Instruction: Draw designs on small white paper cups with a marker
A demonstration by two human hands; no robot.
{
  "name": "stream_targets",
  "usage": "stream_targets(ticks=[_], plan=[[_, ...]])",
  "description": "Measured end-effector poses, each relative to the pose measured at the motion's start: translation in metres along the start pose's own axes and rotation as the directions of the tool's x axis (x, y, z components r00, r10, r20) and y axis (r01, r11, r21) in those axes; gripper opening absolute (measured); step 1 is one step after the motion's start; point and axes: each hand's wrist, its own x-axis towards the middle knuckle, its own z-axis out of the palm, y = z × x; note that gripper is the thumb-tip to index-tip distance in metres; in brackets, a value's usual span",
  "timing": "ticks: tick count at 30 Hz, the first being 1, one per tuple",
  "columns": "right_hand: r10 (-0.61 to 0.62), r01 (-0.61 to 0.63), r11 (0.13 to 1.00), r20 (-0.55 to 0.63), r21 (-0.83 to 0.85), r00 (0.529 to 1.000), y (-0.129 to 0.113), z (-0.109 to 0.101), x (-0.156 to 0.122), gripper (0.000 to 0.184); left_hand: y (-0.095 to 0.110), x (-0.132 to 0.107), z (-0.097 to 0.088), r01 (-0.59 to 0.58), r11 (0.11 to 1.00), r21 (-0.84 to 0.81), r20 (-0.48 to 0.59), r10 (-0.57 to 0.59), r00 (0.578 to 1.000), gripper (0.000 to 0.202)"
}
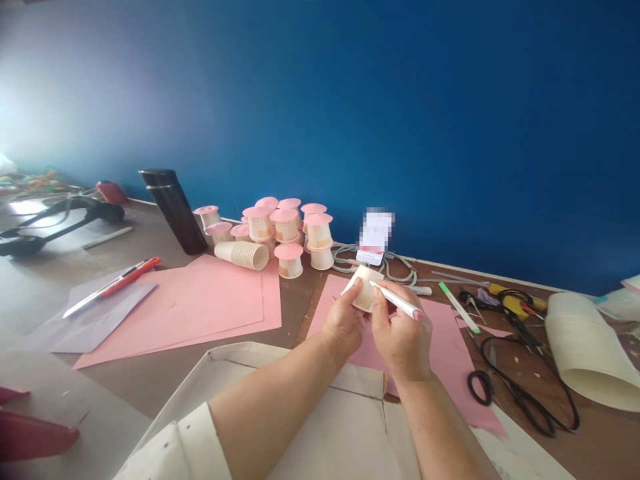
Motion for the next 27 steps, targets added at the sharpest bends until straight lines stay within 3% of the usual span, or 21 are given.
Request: stream_targets(ticks=[27], plan=[[0.047, -0.045, 0.998, 0.045, -0.041, 0.998, -0.0007, 0.0013, -0.0033, 0.024, 0.0007, 0.0008, -0.0015, 0.014, 1.000, 0.000, 0.011, -0.014, 1.000, 0.038]])
